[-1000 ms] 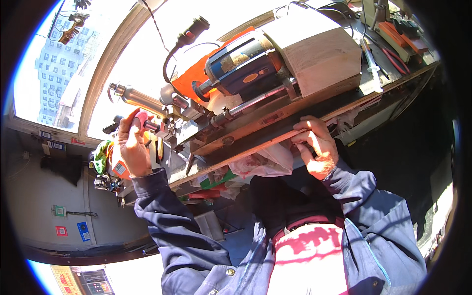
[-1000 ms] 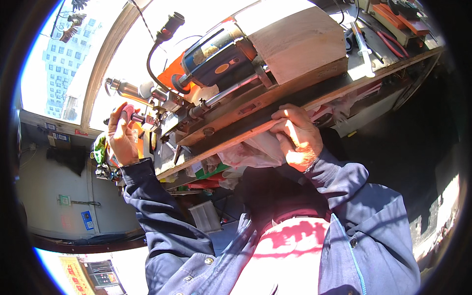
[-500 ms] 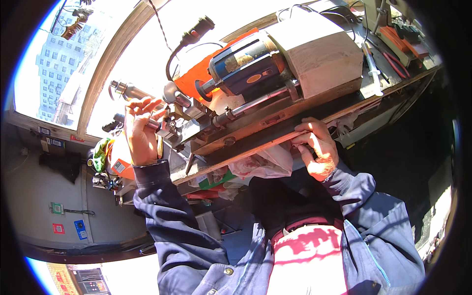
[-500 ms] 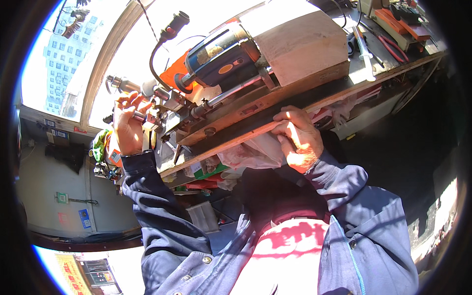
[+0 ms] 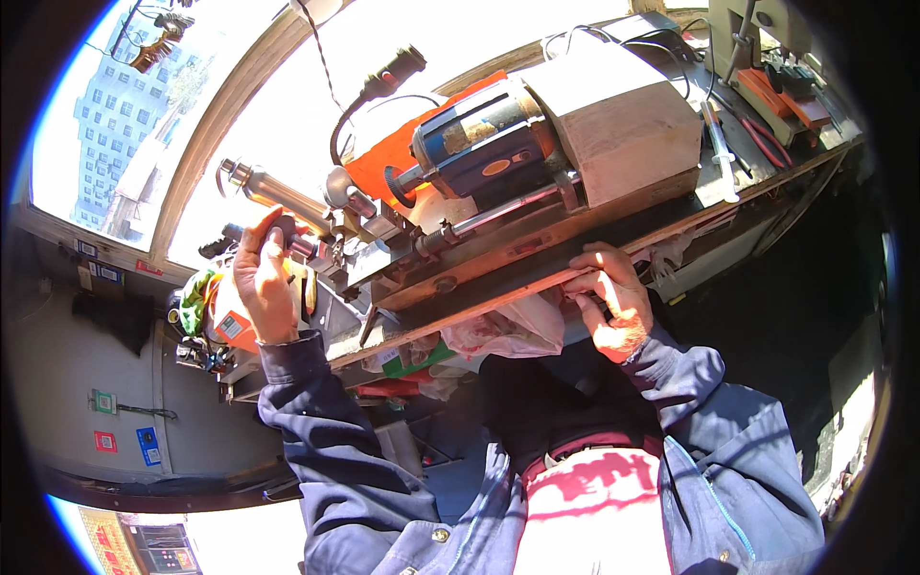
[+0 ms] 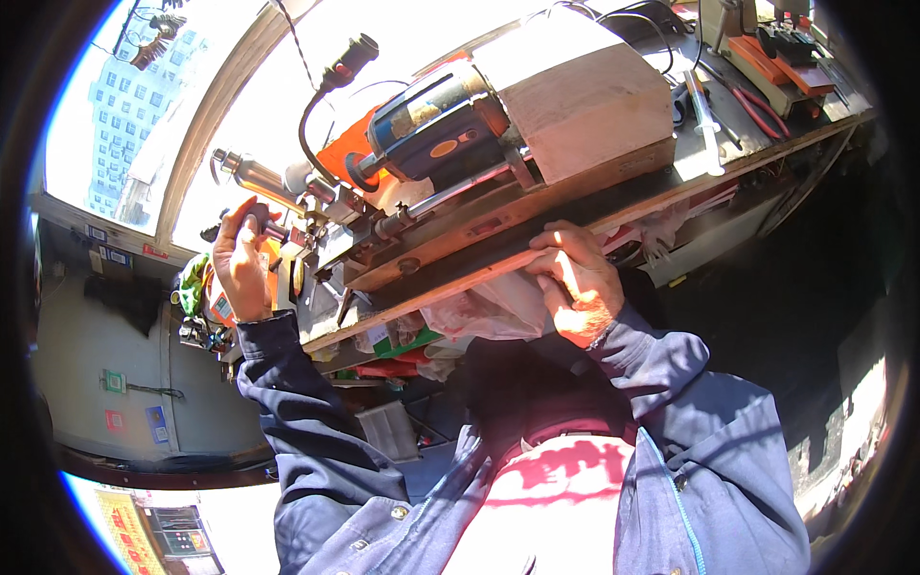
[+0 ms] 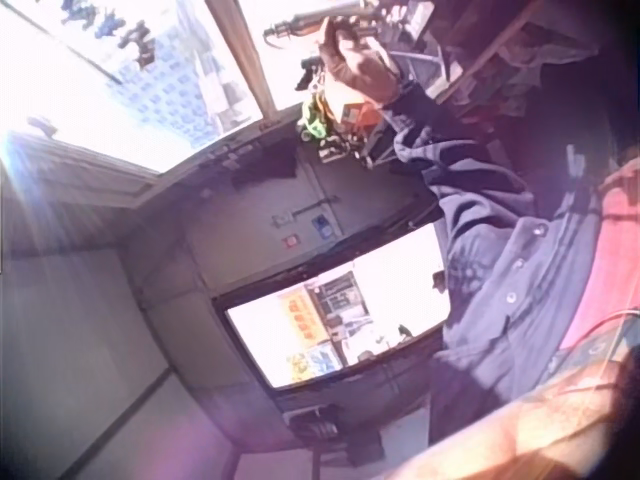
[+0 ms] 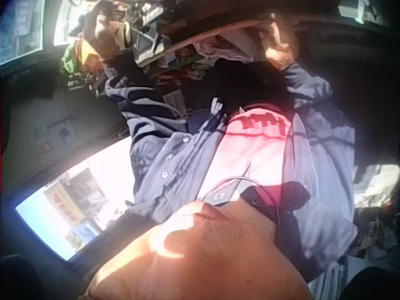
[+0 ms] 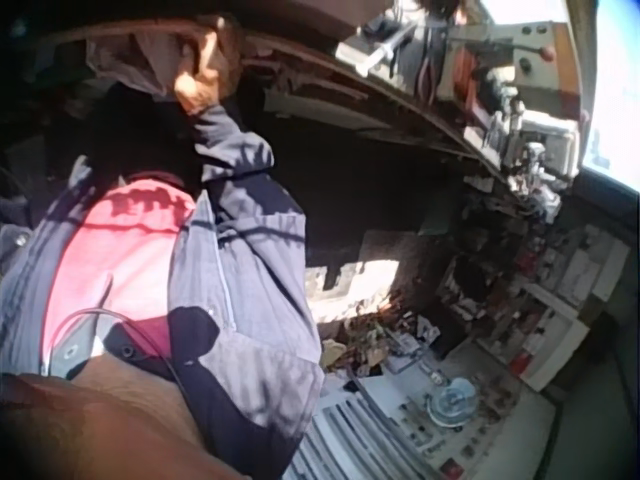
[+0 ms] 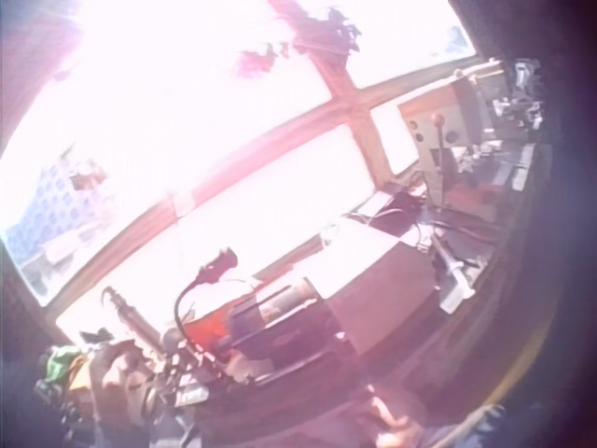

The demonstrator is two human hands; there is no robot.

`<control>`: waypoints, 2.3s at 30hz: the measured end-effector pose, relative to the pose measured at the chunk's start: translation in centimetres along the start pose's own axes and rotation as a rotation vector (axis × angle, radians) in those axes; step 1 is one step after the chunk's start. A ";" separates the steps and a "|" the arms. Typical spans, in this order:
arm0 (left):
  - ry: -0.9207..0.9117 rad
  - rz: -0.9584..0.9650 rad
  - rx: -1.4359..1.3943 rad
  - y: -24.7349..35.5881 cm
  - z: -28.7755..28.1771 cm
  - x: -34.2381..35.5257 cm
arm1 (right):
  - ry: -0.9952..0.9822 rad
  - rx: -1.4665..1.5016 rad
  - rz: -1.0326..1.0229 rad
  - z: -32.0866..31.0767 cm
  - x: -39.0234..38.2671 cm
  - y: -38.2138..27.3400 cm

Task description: The person uses a bench grinder to grind and polish small metal parts. They repeatedly hold the parts against the rotating wheel, wipe them with a cloth, and inspect the surfaces. The person also adjusts the grinder's tool rest and uses a screwdriver to tighten components.

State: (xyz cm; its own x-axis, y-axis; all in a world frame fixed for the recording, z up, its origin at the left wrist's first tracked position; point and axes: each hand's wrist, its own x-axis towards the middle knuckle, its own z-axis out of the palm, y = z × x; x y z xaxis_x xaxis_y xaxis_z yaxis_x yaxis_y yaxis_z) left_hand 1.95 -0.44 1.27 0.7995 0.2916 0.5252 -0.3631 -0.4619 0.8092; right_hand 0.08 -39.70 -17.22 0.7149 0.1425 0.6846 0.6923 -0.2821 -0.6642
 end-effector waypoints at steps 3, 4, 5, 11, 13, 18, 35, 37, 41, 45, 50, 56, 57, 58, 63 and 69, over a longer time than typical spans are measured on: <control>-0.129 -0.203 -0.498 -0.6 -1.0 1.5 | 0.007 0.003 0.004 0.0 0.0 -0.1; -0.231 -0.163 -0.553 -0.5 -1.0 1.5 | 0.019 0.015 0.009 0.1 0.0 -0.1; -0.336 -0.130 -0.619 -0.4 -0.9 1.7 | 0.017 0.007 0.007 0.1 0.0 -0.1; 0.064 0.037 0.185 0.6 2.4 -0.1 | 0.018 0.017 0.019 0.1 0.0 -0.2; 0.128 -0.051 0.253 0.3 3.2 0.4 | 0.022 -0.023 -0.004 0.2 0.1 -0.3; -0.149 -0.076 -0.423 0.1 2.3 1.2 | 0.041 -0.034 -0.016 0.4 0.2 -0.3; 0.048 -0.031 0.194 0.5 2.5 0.0 | -0.005 -0.079 -0.023 0.3 0.2 -0.5; -0.012 -0.045 0.188 0.3 2.2 0.1 | -0.006 -0.087 -0.027 0.3 0.2 -0.5; -0.070 0.020 -0.008 -1.2 1.8 -0.9 | -0.006 -0.088 -0.030 0.2 0.2 -0.6; -0.086 -0.110 -0.149 -3.4 0.0 -3.0 | -0.001 -0.011 0.011 0.3 0.2 -0.6; -0.092 -0.276 -0.087 -6.0 -1.7 -4.9 | 0.006 -0.083 -0.031 0.4 0.3 -0.4; -0.084 -0.236 -0.204 -6.1 -0.8 -4.2 | 0.011 -0.090 -0.035 0.3 0.4 -0.6; -0.069 -0.224 -0.174 -5.8 -0.5 -4.2 | 0.020 -0.084 -0.031 0.3 0.3 -0.6; -0.044 -0.223 -0.146 -5.6 -0.2 -4.4 | 0.009 -0.086 -0.031 0.3 0.3 -0.6; 0.055 -0.201 0.077 -6.0 0.5 -5.0 | 0.001 -0.027 0.013 0.4 0.2 -0.5; 0.017 -0.278 -0.154 -6.9 -0.7 -4.6 | 0.045 -0.070 0.001 0.7 0.4 -0.8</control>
State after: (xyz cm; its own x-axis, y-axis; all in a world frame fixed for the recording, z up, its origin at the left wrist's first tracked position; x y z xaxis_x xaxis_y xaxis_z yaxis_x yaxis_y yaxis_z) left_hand 0.43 2.00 -6.48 0.8703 0.4038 0.2819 -0.2011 -0.2311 0.9519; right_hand -0.06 -38.75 -16.63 0.7091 0.1000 0.6980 0.6821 -0.3482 -0.6430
